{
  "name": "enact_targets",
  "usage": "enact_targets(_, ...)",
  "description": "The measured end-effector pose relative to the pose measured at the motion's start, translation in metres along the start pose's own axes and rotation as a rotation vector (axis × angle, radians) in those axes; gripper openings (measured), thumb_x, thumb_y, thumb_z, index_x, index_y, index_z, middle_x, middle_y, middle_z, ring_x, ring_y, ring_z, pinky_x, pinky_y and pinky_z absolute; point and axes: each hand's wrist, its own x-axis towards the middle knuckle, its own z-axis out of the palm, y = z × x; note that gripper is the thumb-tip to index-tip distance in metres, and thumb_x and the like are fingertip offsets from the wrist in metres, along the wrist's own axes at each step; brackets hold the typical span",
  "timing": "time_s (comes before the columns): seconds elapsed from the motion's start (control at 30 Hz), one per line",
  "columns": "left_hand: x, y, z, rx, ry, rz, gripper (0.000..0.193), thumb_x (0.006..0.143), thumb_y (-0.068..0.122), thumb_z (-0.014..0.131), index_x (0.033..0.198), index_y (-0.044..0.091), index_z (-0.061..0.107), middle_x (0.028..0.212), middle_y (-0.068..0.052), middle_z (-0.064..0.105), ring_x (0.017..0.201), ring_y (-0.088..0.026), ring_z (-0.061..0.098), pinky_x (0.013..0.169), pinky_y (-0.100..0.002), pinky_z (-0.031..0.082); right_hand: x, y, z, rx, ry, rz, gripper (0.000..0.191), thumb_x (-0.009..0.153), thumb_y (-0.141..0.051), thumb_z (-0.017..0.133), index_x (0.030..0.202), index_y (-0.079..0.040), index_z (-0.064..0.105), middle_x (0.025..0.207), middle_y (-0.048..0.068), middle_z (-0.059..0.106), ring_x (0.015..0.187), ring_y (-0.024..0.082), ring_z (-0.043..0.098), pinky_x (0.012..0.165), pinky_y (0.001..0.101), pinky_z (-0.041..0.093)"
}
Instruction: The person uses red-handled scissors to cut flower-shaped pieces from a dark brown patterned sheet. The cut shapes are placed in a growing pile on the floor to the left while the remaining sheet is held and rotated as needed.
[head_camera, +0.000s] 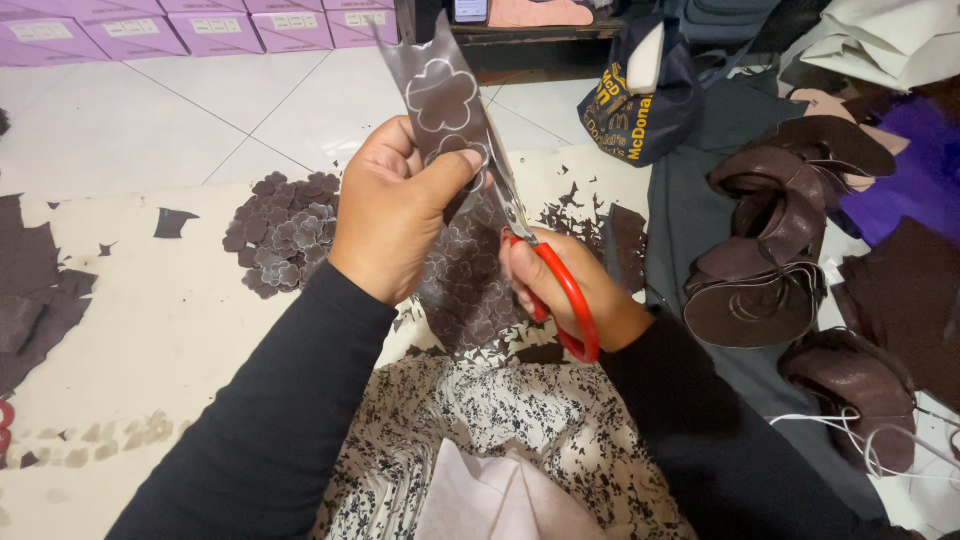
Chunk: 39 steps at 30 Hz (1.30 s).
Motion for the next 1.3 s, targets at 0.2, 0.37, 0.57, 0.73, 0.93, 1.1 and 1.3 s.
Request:
enact_targets(0.2, -0.0017, -0.0035, 0.0002, 0.023, 0.015, -0.008, 0.017, 0.093, -0.005, 0.066, 0.110, -0.003, 0.063, 0.101, -0.008, 0.074, 0.085, -0.010, 0.070, 0.077, -0.024, 0.059, -0.0029, -0.0044, 0.0006, -0.215, 0.045, 0.018, 0.039, 0.105, -0.046, 0.048, 0.093, -0.009, 0.053, 0.070, -0.003, 0.050, 0.062, 0.006, 0.049, 0.056, 0.0234, 0.042)
enact_targets(0.37, -0.0029, -0.0080, 0.0029, 0.071, 0.029, -0.001, 0.014, 0.093, -0.004, 0.067, 0.107, -0.002, 0.064, 0.097, -0.007, 0.074, 0.081, -0.008, 0.069, 0.073, -0.022, 0.058, -0.0014, -0.0073, 0.0011, -0.328, 0.104, 0.003, 0.039, 0.102, -0.047, 0.051, 0.094, -0.009, 0.055, 0.069, -0.004, 0.050, 0.061, 0.006, 0.049, 0.055, 0.0230, 0.043)
enact_targets(0.57, -0.0033, -0.0104, 0.0027, 0.108, 0.040, -0.007, 0.013, 0.093, -0.003, 0.068, 0.105, -0.002, 0.065, 0.093, -0.005, 0.074, 0.078, -0.006, 0.068, 0.069, -0.020, 0.055, 0.0002, -0.0070, -0.0006, -0.451, 0.125, -0.075, 0.041, 0.102, -0.047, 0.055, 0.092, -0.008, 0.057, 0.070, -0.005, 0.047, 0.066, 0.006, 0.043, 0.059, 0.0250, 0.040)
enact_targets(0.73, -0.0035, -0.0092, 0.0027, 0.114, 0.047, -0.017, 0.012, 0.092, -0.003, 0.069, 0.104, -0.003, 0.065, 0.092, -0.006, 0.074, 0.076, -0.007, 0.068, 0.068, -0.022, 0.056, -0.0006, -0.0056, -0.0021, -0.407, 0.124, -0.072, 0.041, 0.104, -0.047, 0.053, 0.090, -0.009, 0.055, 0.071, -0.007, 0.044, 0.066, 0.005, 0.041, 0.058, 0.0250, 0.038)
enact_targets(0.93, -0.0021, -0.0074, 0.0021, 0.026, 0.029, -0.015, 0.013, 0.092, -0.004, 0.068, 0.104, -0.002, 0.064, 0.094, -0.008, 0.074, 0.079, -0.010, 0.070, 0.072, -0.024, 0.058, 0.0003, -0.0008, -0.0045, -0.422, 0.161, -0.073, 0.046, 0.105, -0.048, 0.052, 0.081, -0.009, 0.050, 0.068, -0.007, 0.039, 0.065, 0.005, 0.036, 0.055, 0.0265, 0.034)
enact_targets(1.1, -0.0009, -0.0039, -0.0010, 0.070, 0.021, 0.013, 0.016, 0.093, -0.004, 0.068, 0.105, -0.003, 0.059, 0.095, -0.009, 0.073, 0.080, -0.012, 0.070, 0.074, -0.025, 0.059, -0.0012, 0.0004, -0.0054, -0.418, 0.152, -0.090, 0.049, 0.105, -0.050, 0.052, 0.079, -0.008, 0.049, 0.068, -0.007, 0.039, 0.066, 0.005, 0.036, 0.055, 0.0267, 0.034)
enact_targets(1.3, -0.0011, -0.0026, -0.0019, 0.091, 0.023, 0.021, 0.021, 0.092, -0.004, 0.068, 0.110, -0.004, 0.057, 0.096, -0.009, 0.072, 0.079, -0.011, 0.068, 0.074, -0.025, 0.059, -0.0024, -0.0059, -0.0023, -0.407, 0.138, -0.081, 0.050, 0.104, -0.051, 0.052, 0.080, -0.008, 0.049, 0.069, -0.007, 0.039, 0.066, 0.005, 0.036, 0.056, 0.0267, 0.033)
